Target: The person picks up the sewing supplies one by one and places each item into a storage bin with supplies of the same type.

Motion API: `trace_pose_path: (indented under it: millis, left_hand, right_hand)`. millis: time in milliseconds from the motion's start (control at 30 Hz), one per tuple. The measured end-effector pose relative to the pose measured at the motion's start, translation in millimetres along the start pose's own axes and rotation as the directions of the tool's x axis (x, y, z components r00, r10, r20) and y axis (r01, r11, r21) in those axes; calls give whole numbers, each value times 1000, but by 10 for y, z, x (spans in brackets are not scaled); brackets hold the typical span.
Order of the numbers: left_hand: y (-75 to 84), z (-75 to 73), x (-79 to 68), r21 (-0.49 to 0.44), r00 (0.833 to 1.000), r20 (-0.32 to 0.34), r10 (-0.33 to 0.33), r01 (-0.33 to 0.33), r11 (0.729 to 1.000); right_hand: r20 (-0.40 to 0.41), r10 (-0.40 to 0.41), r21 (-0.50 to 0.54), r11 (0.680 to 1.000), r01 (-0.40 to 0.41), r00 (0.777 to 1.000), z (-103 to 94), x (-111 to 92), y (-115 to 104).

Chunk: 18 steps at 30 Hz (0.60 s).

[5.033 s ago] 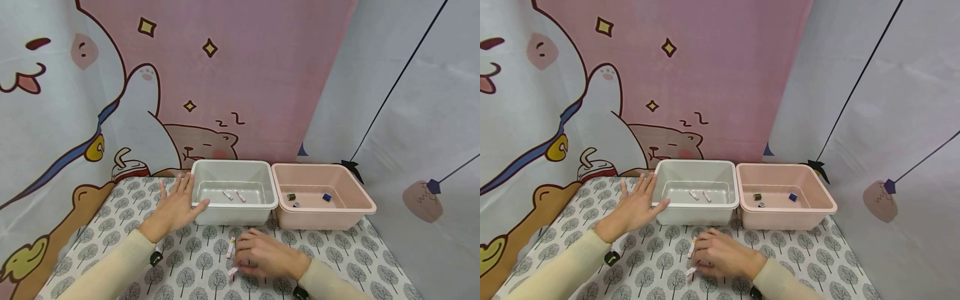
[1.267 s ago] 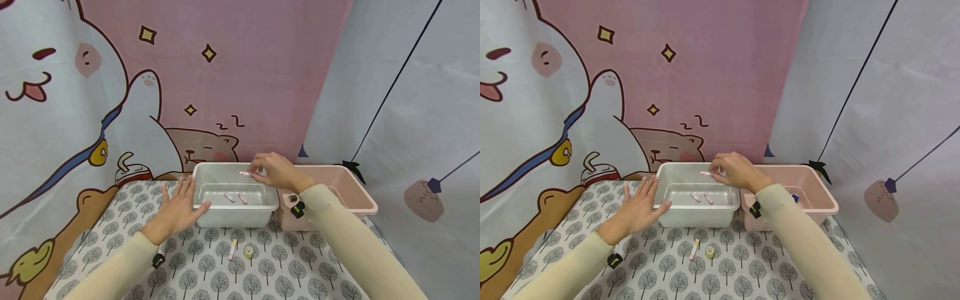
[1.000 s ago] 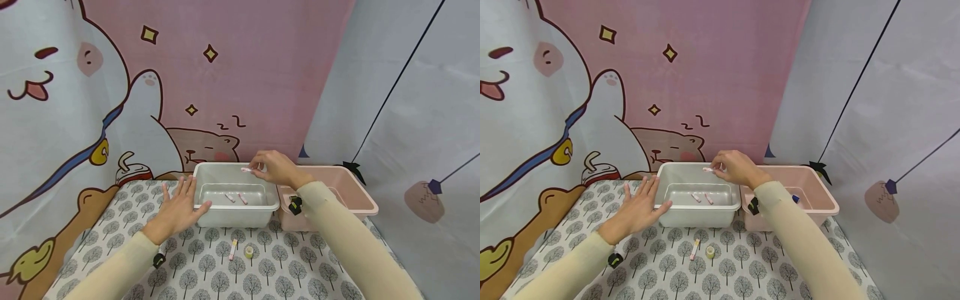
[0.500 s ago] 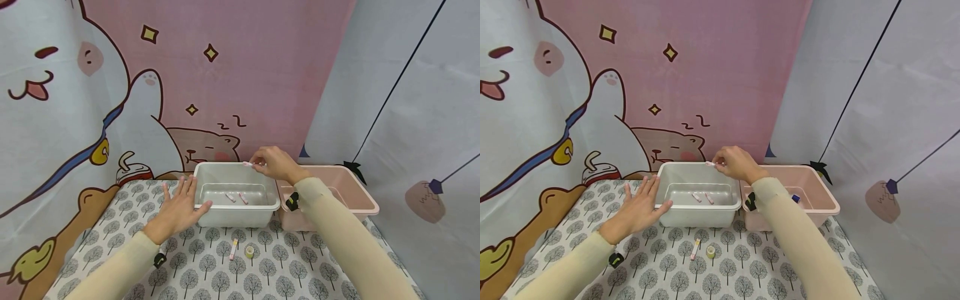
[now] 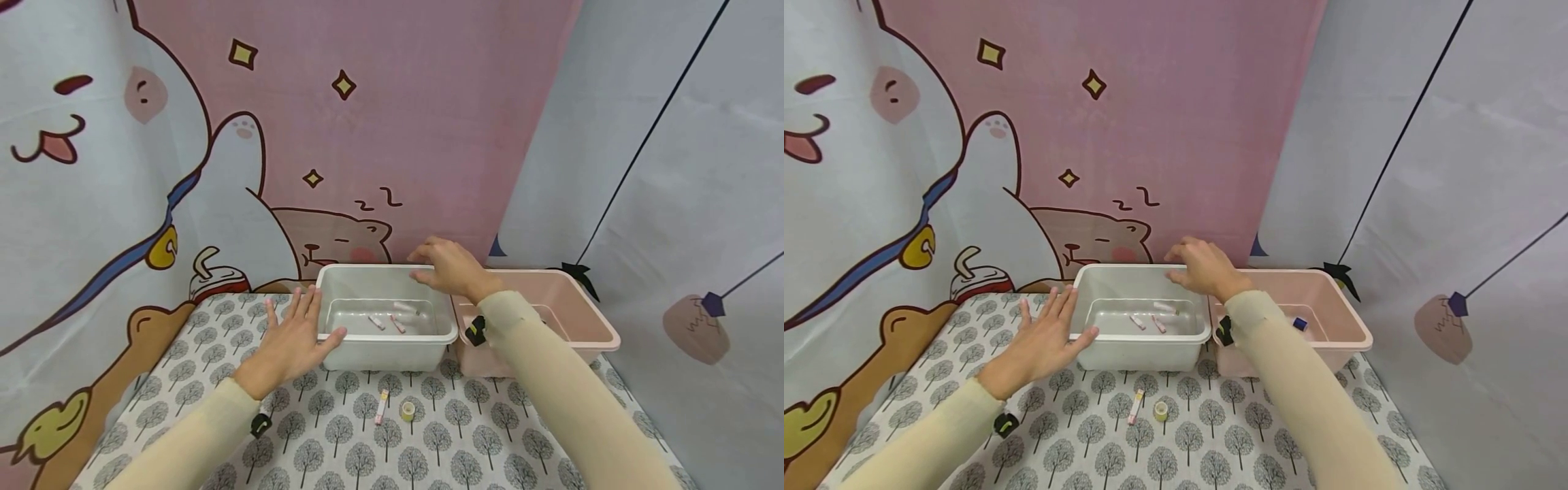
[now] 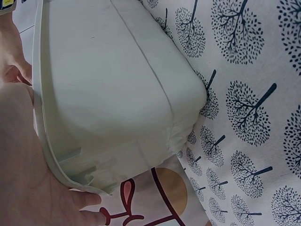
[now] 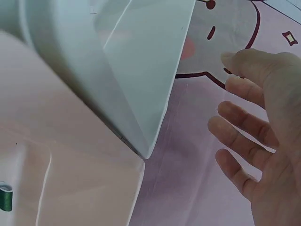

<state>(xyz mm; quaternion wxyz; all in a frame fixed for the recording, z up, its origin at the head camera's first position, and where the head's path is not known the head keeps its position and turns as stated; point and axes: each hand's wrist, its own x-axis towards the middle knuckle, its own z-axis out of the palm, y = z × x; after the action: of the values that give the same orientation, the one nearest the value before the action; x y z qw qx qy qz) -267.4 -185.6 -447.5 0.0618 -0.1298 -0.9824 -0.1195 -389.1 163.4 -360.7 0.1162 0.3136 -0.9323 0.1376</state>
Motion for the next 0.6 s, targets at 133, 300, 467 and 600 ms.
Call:
trace_pose_path:
  millis: [133, 300, 467, 600]
  left_hand:
    - [3, -1, 2, 1, 1000, 3, 0, 0, 1000]
    - [9, -14, 0, 3, 1000, -3, -2, 2, 1000]
    - [15, -14, -8, 2, 1000, -3, -3, 3, 1000]
    - [17, -13, -8, 5, 1000, -10, 1, -1, 1000]
  right_hand:
    - [0, 1, -4, 1000, -1, 1000, 16, -44, -22]
    - [-6, -6, -10, 1000, 6, 1000, 20, -85, -44]
    - [-8, -23, -12, 1000, 23, 1000, 19, -117, -65]
    - [-6, -19, -4, 1000, 19, 1000, 18, -158, -94]
